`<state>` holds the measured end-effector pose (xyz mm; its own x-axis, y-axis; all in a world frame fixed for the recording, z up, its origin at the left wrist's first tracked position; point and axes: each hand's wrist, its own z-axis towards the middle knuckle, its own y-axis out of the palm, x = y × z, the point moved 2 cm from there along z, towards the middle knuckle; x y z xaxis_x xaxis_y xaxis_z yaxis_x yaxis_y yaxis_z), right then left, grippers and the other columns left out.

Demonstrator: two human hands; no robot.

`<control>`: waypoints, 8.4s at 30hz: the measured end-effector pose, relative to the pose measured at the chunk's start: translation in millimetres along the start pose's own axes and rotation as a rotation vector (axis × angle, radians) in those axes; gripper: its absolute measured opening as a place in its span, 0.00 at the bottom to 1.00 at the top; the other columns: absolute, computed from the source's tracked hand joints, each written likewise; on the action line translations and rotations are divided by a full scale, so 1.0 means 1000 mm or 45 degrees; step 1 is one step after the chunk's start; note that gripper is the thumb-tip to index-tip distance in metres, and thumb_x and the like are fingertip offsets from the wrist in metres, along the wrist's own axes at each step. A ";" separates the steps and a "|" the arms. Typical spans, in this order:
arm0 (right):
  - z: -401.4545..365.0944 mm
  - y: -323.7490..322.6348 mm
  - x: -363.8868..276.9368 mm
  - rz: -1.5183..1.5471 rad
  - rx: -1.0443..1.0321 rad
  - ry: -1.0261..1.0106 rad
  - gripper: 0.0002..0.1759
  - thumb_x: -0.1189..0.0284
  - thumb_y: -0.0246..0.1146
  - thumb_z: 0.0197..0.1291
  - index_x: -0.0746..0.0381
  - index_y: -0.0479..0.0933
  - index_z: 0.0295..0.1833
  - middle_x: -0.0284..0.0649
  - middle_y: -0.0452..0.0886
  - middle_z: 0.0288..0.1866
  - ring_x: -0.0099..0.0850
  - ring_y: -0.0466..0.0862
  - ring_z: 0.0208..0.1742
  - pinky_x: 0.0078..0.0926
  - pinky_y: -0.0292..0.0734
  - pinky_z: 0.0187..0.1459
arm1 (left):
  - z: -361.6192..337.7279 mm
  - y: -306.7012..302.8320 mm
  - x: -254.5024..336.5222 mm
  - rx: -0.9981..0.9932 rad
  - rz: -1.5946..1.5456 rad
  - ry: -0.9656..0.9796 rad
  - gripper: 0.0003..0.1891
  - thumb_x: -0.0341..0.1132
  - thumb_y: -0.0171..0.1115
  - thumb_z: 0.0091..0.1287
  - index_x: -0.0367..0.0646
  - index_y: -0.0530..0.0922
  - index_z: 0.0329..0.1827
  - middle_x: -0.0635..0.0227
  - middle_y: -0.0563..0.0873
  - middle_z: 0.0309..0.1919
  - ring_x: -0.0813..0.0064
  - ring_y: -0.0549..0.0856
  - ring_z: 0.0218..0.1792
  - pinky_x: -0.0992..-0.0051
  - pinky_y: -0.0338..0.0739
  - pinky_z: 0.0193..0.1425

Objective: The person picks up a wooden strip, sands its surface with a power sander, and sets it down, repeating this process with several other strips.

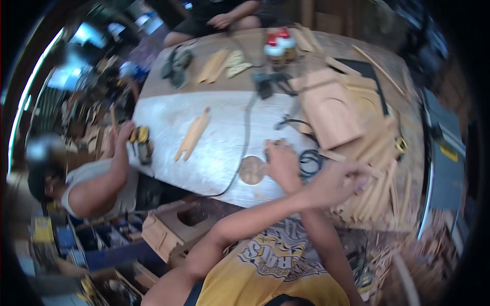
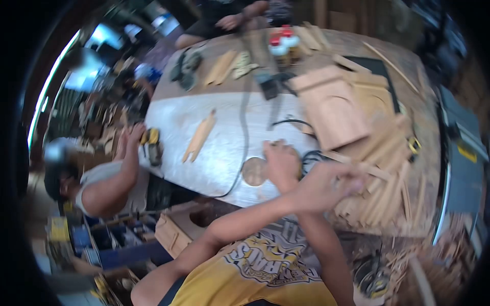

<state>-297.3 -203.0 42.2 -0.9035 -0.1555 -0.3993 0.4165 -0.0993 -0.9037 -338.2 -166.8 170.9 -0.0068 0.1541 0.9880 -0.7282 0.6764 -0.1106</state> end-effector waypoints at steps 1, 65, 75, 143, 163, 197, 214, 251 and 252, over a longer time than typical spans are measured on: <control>0.001 -0.007 -0.002 -0.010 -0.010 0.058 0.28 0.66 0.72 0.51 0.53 0.75 0.59 0.51 0.78 0.51 0.52 0.84 0.48 0.47 0.83 0.43 | -0.033 -0.029 0.018 -0.024 -0.088 0.020 0.13 0.33 0.68 0.71 0.30 0.86 0.49 0.59 0.92 0.37 0.73 0.90 0.42 0.72 0.82 0.52; -0.043 -0.009 -0.091 -0.173 -0.622 -0.648 0.37 0.60 0.74 0.48 0.51 0.72 0.66 0.58 0.76 0.49 0.58 0.86 0.39 0.51 0.84 0.43 | -0.312 -0.061 -0.211 0.970 0.861 -1.333 0.36 0.53 0.37 0.83 0.35 0.88 0.34 0.38 0.89 0.36 0.38 0.89 0.42 0.45 0.81 0.53; -0.064 0.002 -0.116 -0.277 -0.631 -0.621 0.37 0.61 0.74 0.47 0.50 0.72 0.65 0.59 0.76 0.49 0.59 0.86 0.38 0.51 0.84 0.40 | -0.311 -0.066 -0.213 0.949 0.774 -1.193 0.37 0.54 0.37 0.83 0.35 0.88 0.32 0.40 0.88 0.34 0.38 0.88 0.41 0.44 0.80 0.52; -0.076 0.002 -0.106 -0.279 -0.583 -0.534 0.35 0.59 0.74 0.49 0.48 0.74 0.65 0.58 0.77 0.47 0.55 0.87 0.37 0.49 0.84 0.41 | -0.288 -0.057 -0.211 0.907 0.556 -1.381 0.40 0.57 0.32 0.83 0.32 0.88 0.41 0.38 0.88 0.44 0.38 0.86 0.53 0.46 0.77 0.61; -0.066 -0.027 -0.040 -0.294 -0.501 -0.293 0.36 0.59 0.72 0.51 0.49 0.73 0.68 0.59 0.77 0.48 0.58 0.86 0.40 0.51 0.84 0.47 | -0.279 -0.058 -0.208 0.894 0.491 -1.495 0.33 0.50 0.36 0.83 0.33 0.88 0.49 0.40 0.88 0.51 0.40 0.85 0.58 0.48 0.74 0.66; -0.036 -0.025 0.008 -0.120 -0.303 -0.010 0.36 0.64 0.73 0.48 0.47 0.72 0.66 0.56 0.75 0.54 0.59 0.85 0.44 0.54 0.84 0.45 | -0.261 -0.092 -0.050 1.299 0.002 0.199 0.22 0.22 0.55 0.75 0.33 0.61 0.69 0.53 0.82 0.54 0.66 0.84 0.57 0.61 0.77 0.71; -0.038 -0.027 0.023 -0.098 -0.281 -0.043 0.36 0.64 0.75 0.50 0.48 0.73 0.67 0.56 0.75 0.55 0.59 0.85 0.45 0.48 0.87 0.41 | -0.218 -0.084 -0.026 1.292 0.037 0.077 0.19 0.25 0.56 0.78 0.31 0.65 0.68 0.50 0.86 0.53 0.57 0.89 0.54 0.63 0.84 0.62; -0.075 -0.010 -0.093 -0.293 -0.588 -0.668 0.33 0.61 0.75 0.49 0.48 0.75 0.64 0.55 0.77 0.48 0.58 0.86 0.41 0.52 0.83 0.44 | -0.284 -0.047 -0.210 0.939 0.327 -1.372 0.45 0.65 0.28 0.80 0.30 0.85 0.51 0.30 0.83 0.55 0.31 0.79 0.63 0.42 0.70 0.69; -0.072 -0.009 -0.093 -0.298 -0.592 -0.666 0.33 0.61 0.75 0.49 0.48 0.75 0.64 0.55 0.77 0.48 0.58 0.86 0.41 0.52 0.83 0.44 | -0.283 -0.045 -0.210 0.900 0.296 -1.397 0.46 0.66 0.27 0.80 0.30 0.85 0.52 0.31 0.83 0.56 0.32 0.78 0.63 0.42 0.70 0.70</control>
<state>-224.4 -116.9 76.2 -0.7491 -0.6409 -0.1675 0.0283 0.2217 -0.9747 -110.3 -25.6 -62.0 -0.4823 -0.6699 0.5644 -0.8303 0.1442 -0.5384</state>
